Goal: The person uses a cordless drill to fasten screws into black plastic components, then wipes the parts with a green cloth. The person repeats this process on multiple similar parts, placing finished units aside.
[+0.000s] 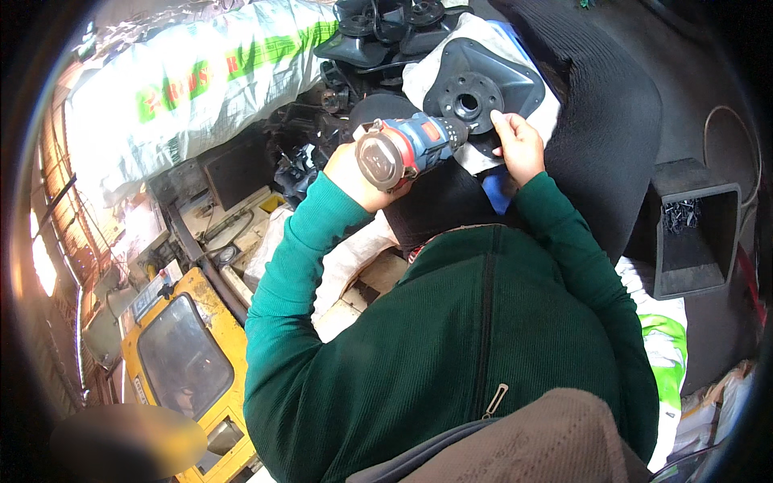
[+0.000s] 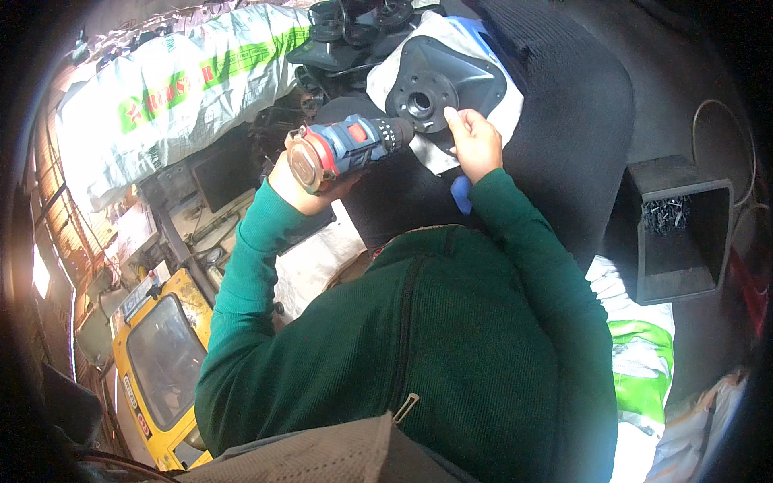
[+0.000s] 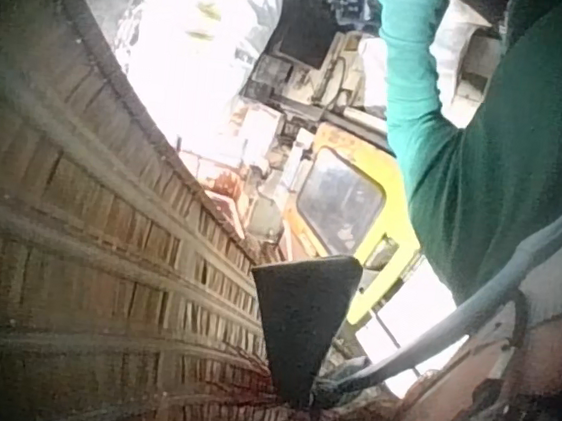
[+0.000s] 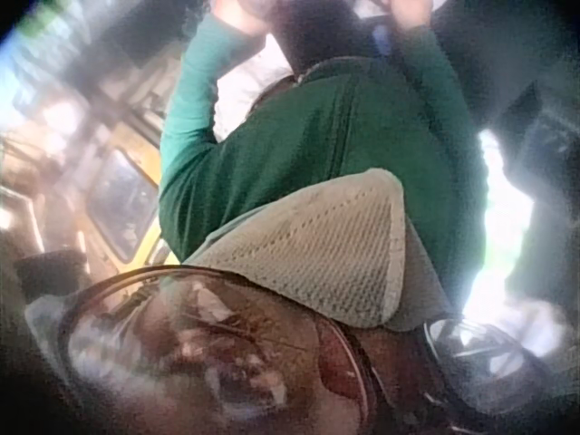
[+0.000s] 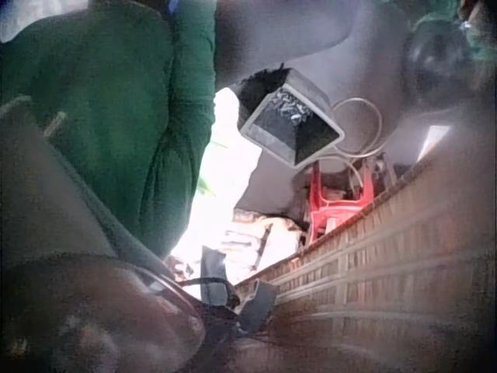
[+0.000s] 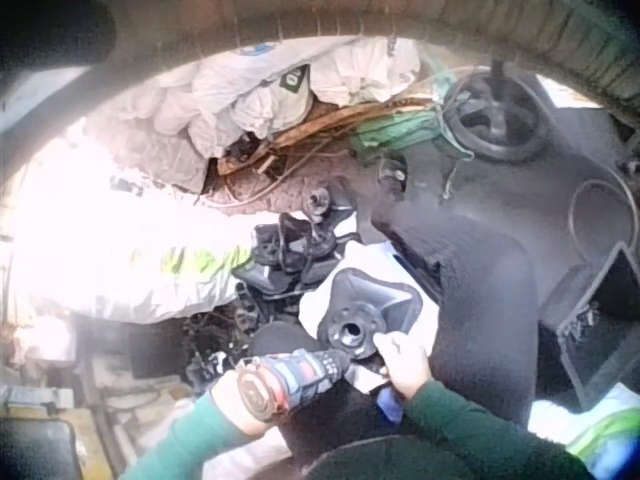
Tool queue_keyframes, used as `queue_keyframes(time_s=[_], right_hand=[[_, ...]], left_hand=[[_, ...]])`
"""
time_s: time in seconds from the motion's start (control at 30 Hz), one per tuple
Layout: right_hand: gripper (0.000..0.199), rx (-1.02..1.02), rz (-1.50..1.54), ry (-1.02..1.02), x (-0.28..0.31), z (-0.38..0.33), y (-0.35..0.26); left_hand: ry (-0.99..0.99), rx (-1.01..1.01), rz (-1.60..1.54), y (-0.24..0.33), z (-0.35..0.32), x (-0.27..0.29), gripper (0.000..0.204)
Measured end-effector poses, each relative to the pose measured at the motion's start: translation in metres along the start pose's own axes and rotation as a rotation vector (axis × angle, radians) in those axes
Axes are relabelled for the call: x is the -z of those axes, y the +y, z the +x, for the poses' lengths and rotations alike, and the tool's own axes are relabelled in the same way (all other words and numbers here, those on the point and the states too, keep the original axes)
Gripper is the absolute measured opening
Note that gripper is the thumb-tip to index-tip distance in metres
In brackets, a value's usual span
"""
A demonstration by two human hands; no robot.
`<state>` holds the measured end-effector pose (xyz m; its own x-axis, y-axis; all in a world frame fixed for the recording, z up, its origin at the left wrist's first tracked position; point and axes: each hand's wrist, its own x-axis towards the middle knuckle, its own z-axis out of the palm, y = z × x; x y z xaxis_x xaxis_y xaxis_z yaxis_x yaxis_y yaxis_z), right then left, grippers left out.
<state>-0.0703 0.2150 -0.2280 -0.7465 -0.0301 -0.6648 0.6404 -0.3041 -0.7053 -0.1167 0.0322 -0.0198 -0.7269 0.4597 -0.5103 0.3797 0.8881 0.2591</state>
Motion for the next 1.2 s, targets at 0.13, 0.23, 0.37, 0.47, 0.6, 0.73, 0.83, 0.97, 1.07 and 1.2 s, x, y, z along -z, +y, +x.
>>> queue_keyframes(time_s=[0.13, 0.23, 0.37, 0.47, 0.6, 0.73, 0.83, 0.97, 1.07, 1.2], right_hand=[[0.033, 0.051, -0.069, 0.036, -0.001, 0.001, -0.008], [0.034, 0.060, -0.091, 0.032, 0.000, -0.003, -0.007], [0.035, -0.024, -0.045, -0.006, 0.004, -0.001, -0.007], [0.041, -0.109, -0.049, -0.079, 0.006, -0.005, -0.005], [0.041, -0.267, 0.007, -0.246, 0.004, -0.016, -0.013], [0.035, -0.397, 0.186, -0.268, -0.002, -0.017, -0.016], [0.031, -0.432, 0.256, -0.281, -0.001, -0.013, -0.013], [0.022, -0.546, 0.432, -0.330, 0.001, -0.008, -0.009], [0.016, -0.565, 0.471, -0.358, 0.003, -0.007, -0.010], [0.019, -0.534, 0.413, -0.373, 0.005, -0.006, -0.004]], left_hand=[[-0.026, 0.001, -0.036, 0.010, 0.009, 0.016, 0.036], [-0.076, 0.026, -0.077, 0.012, 0.010, 0.014, 0.039], [-0.101, 0.018, 0.006, 0.006, 0.003, 0.013, 0.039], [0.051, -0.025, -0.119, 0.000, -0.006, 0.006, 0.039], [0.168, 0.005, -0.154, 0.009, -0.021, 0.001, 0.050], [0.017, 0.013, -0.034, -0.015, -0.063, -0.053, 0.063], [0.062, -0.026, -0.168, -0.008, -0.084, -0.085, 0.067], [0.039, 0.171, -0.485, 0.013, -0.104, -0.129, 0.077], [-0.044, 0.348, -0.440, 0.027, -0.112, -0.146, 0.083], [-0.125, 0.336, -0.456, 0.026, -0.118, -0.136, 0.087]])
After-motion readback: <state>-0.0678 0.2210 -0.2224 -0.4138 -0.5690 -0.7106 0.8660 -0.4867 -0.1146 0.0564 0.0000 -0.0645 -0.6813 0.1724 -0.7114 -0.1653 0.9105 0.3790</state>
